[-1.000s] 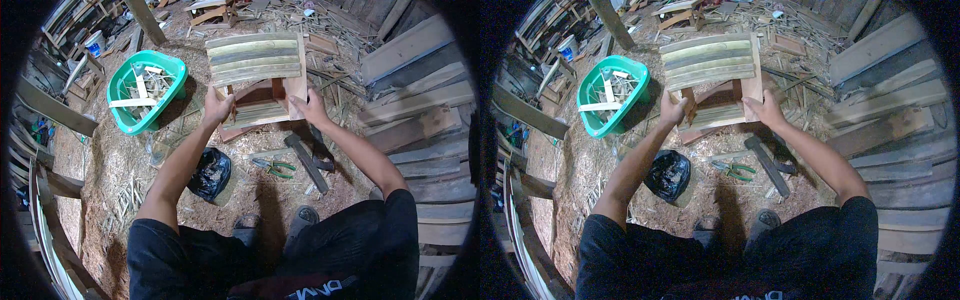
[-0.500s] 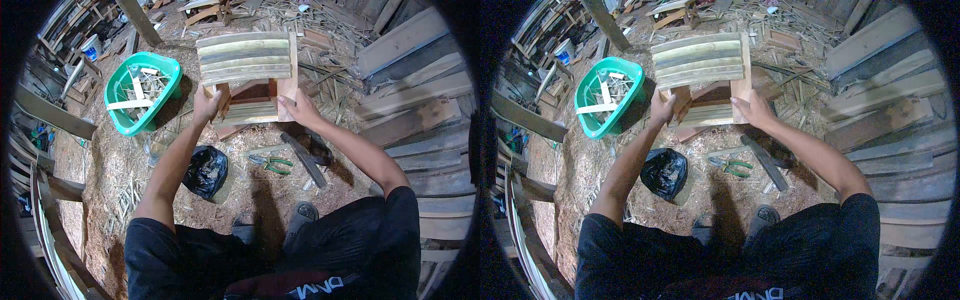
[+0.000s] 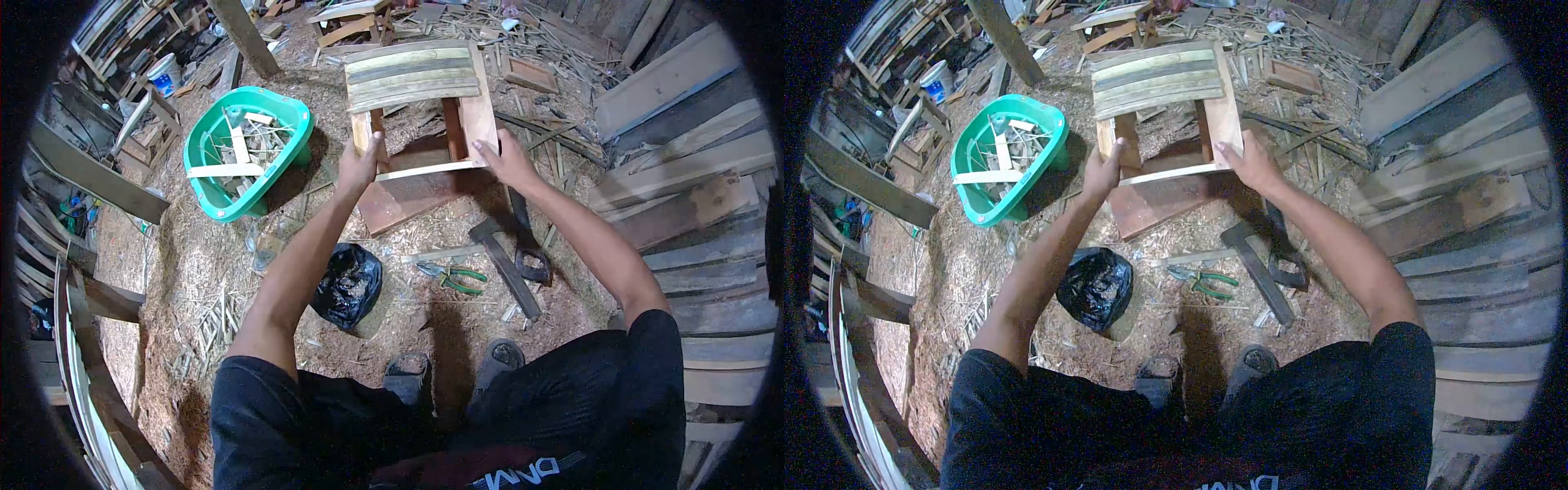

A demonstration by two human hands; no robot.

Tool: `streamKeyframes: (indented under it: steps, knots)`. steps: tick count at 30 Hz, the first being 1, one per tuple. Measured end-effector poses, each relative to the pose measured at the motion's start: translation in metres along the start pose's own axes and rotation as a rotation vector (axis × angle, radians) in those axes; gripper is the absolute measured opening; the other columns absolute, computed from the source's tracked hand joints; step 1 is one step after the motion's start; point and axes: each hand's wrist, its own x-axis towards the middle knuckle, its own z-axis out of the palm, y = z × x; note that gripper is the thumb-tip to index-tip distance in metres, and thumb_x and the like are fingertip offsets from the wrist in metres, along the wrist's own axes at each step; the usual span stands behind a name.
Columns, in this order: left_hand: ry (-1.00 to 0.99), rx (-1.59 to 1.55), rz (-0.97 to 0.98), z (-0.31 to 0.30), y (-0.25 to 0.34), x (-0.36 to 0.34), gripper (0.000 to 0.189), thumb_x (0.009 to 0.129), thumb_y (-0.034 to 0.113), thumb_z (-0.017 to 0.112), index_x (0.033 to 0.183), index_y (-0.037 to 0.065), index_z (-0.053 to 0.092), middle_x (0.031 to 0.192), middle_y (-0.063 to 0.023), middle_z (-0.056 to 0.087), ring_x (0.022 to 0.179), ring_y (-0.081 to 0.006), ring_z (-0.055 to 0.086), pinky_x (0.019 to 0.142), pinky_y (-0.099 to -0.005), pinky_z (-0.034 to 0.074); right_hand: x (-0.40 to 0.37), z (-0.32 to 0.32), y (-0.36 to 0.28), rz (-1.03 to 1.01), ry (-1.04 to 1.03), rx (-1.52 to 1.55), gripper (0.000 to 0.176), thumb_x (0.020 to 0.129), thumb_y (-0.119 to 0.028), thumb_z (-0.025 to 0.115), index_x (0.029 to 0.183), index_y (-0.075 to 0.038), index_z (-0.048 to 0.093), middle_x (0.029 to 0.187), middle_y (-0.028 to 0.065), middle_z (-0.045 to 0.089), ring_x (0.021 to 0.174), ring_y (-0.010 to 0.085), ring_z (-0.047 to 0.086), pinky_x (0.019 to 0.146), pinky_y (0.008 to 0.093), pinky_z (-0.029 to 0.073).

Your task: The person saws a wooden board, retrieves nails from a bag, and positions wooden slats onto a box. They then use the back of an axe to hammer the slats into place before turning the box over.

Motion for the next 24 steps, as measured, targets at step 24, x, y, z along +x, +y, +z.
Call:
streamKeyframes:
  steps: [24]
  knots:
    - [0.067, -0.038, 0.156, 0.003, -0.019, -0.014, 0.055, 0.108, 0.039, 0.026, 0.113, -0.006, 0.057, 0.1, -0.0205, 0.064, 0.097, -0.0289, 0.061, 0.09, -0.0399, 0.045, -0.034, -0.012, -0.027, -0.213, 0.222, -0.146, 0.047, 0.088, -0.019, 0.067, 0.125, 0.003, 0.049, 0.119, 0.0261, 0.056, 0.113, 0.0425, 0.054, 0.099, 0.0481, 0.041]
